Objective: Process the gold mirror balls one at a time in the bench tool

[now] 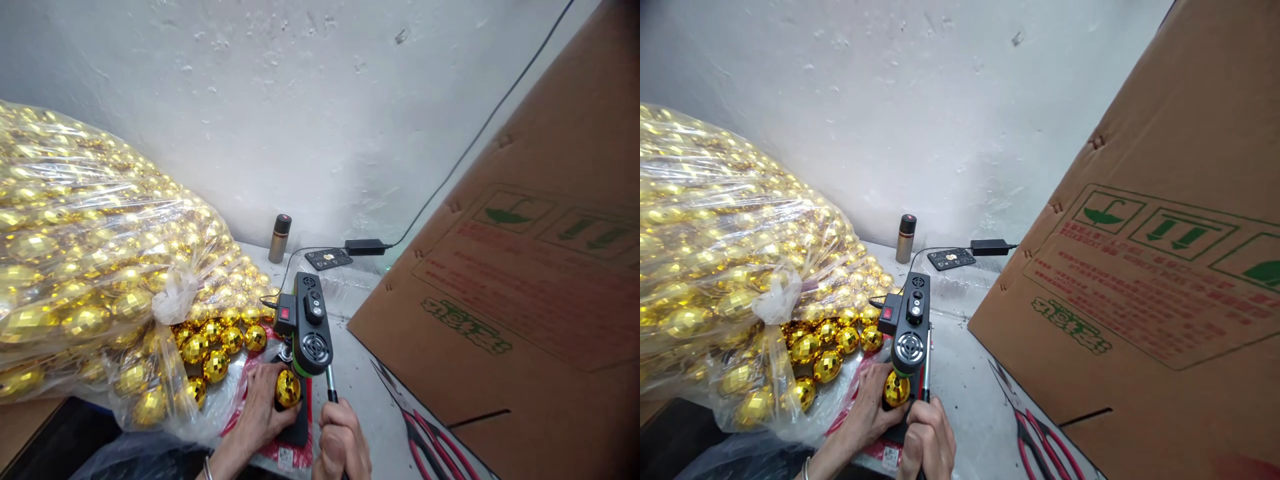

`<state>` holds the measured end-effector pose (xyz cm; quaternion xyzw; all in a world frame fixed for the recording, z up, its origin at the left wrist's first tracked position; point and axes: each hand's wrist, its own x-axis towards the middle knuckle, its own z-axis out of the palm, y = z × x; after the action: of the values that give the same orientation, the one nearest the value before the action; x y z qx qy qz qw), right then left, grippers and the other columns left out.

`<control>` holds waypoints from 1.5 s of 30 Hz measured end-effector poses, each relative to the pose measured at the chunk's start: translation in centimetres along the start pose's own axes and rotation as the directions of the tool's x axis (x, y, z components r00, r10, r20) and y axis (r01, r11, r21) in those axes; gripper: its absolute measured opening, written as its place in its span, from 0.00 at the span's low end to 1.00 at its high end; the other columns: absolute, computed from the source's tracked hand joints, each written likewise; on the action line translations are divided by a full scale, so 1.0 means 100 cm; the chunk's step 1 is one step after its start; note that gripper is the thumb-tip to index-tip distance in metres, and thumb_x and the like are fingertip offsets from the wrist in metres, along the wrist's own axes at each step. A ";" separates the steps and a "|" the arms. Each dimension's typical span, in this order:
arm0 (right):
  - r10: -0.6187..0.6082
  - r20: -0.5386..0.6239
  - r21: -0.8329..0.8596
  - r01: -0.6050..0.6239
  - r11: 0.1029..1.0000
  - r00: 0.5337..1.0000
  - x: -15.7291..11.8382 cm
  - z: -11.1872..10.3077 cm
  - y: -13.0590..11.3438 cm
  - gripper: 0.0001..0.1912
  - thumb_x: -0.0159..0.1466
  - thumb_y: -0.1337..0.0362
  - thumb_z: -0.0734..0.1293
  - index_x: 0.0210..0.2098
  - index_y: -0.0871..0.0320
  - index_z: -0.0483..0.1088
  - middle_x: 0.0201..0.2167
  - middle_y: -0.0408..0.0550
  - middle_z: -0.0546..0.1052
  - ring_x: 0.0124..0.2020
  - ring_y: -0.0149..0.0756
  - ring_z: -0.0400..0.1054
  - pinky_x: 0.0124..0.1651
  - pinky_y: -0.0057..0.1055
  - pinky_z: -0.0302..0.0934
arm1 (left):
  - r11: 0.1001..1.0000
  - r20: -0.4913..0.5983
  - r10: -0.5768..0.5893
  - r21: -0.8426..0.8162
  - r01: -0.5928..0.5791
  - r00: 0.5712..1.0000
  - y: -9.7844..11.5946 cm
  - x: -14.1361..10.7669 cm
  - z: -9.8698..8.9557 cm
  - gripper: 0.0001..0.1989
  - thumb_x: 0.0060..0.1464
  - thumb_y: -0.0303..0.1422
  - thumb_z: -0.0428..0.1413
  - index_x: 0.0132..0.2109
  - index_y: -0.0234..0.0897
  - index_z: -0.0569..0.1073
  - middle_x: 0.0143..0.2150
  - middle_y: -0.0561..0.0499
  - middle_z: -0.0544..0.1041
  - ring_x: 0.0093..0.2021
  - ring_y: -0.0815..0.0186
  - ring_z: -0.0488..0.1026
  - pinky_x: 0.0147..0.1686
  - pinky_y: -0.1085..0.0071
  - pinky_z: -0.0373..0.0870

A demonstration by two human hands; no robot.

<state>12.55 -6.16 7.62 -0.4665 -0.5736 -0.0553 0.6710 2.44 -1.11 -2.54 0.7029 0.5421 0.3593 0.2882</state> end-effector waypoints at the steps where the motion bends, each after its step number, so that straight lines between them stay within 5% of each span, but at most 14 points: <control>1: -0.002 -0.002 0.009 0.002 1.000 1.000 0.000 0.001 -0.001 0.17 0.71 0.73 0.55 0.26 0.55 0.58 0.25 0.38 0.66 0.25 0.28 0.61 0.49 0.33 0.64 | 1.000 -0.003 -0.003 0.004 0.003 1.000 0.000 0.000 0.000 0.22 0.49 0.34 0.63 0.53 0.40 0.75 0.48 0.42 0.79 0.49 0.47 0.73 0.52 0.48 0.66; 11: 0.012 0.021 -0.003 -0.012 1.000 1.000 -0.004 -0.002 0.004 0.16 0.70 0.72 0.57 0.25 0.54 0.60 0.24 0.39 0.67 0.24 0.30 0.62 0.45 0.32 0.65 | 1.000 -0.020 0.007 0.014 -0.007 1.000 -0.002 0.000 0.001 0.23 0.48 0.35 0.63 0.53 0.41 0.75 0.48 0.43 0.79 0.49 0.47 0.73 0.52 0.49 0.67; 20: -0.130 0.016 0.068 0.129 0.989 0.991 -0.008 -0.003 0.027 0.16 0.71 0.72 0.57 0.27 0.55 0.63 0.25 0.39 0.69 0.25 0.29 0.64 0.48 0.34 0.66 | 0.999 -0.059 0.031 0.023 -0.030 0.998 -0.005 0.002 0.004 0.25 0.48 0.34 0.64 0.55 0.40 0.74 0.49 0.42 0.79 0.51 0.47 0.74 0.53 0.48 0.66; 26: -0.278 0.167 0.036 0.275 0.961 0.946 -0.021 -0.007 0.046 0.15 0.71 0.73 0.55 0.30 0.55 0.64 0.28 0.41 0.72 0.28 0.29 0.69 0.48 0.33 0.68 | 1.000 -0.019 0.020 -0.006 -0.020 1.000 0.002 0.002 -0.002 0.25 0.49 0.35 0.65 0.55 0.38 0.74 0.50 0.41 0.79 0.52 0.46 0.73 0.54 0.47 0.66; 30: -0.222 0.108 0.101 0.211 0.972 0.969 -0.013 -0.006 0.036 0.15 0.71 0.74 0.55 0.28 0.55 0.62 0.27 0.41 0.69 0.27 0.30 0.66 0.41 0.31 0.66 | 0.999 -0.026 0.036 0.013 -0.036 0.999 0.003 0.004 -0.004 0.24 0.50 0.35 0.64 0.55 0.38 0.74 0.51 0.40 0.79 0.53 0.46 0.74 0.55 0.45 0.67; 34: -0.051 0.141 0.192 0.023 0.981 0.989 0.029 -0.009 0.004 0.16 0.70 0.75 0.57 0.28 0.55 0.60 0.24 0.40 0.65 0.25 0.28 0.61 0.28 0.26 0.56 | 0.998 -0.075 0.062 0.030 -0.060 0.995 0.000 0.004 -0.005 0.26 0.49 0.35 0.65 0.55 0.36 0.74 0.50 0.39 0.79 0.52 0.45 0.76 0.54 0.43 0.71; 39: -0.014 0.180 0.185 -0.020 0.983 0.984 0.056 -0.012 -0.016 0.15 0.71 0.75 0.58 0.28 0.55 0.62 0.24 0.40 0.63 0.26 0.28 0.61 0.29 0.26 0.56 | 0.965 -0.190 0.260 0.073 -0.251 0.947 -0.035 -0.054 0.007 0.30 0.56 0.42 0.63 0.63 0.39 0.68 0.54 0.39 0.80 0.53 0.49 0.79 0.51 0.54 0.79; 42: -0.031 0.170 0.198 -0.003 0.980 0.985 0.046 -0.011 -0.013 0.15 0.71 0.76 0.57 0.29 0.55 0.61 0.25 0.40 0.63 0.27 0.28 0.61 0.29 0.26 0.56 | 0.876 -0.118 0.460 0.224 -0.428 0.880 -0.067 -0.108 0.011 0.36 0.56 0.54 0.62 0.65 0.42 0.66 0.55 0.40 0.81 0.51 0.53 0.82 0.45 0.66 0.82; 45: -0.035 0.178 0.197 -0.001 0.980 0.983 0.037 -0.011 -0.009 0.15 0.70 0.77 0.57 0.29 0.55 0.60 0.26 0.40 0.63 0.27 0.28 0.60 0.29 0.25 0.56 | 0.817 -0.020 0.484 0.369 -0.444 0.875 -0.078 -0.130 -0.007 0.30 0.63 0.49 0.57 0.67 0.42 0.65 0.54 0.42 0.82 0.49 0.59 0.83 0.44 0.75 0.80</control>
<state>14.02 -5.67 11.31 -0.3961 -0.6387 0.0382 0.6586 -4.45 -11.77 -10.80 0.8323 0.4251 0.3547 0.0297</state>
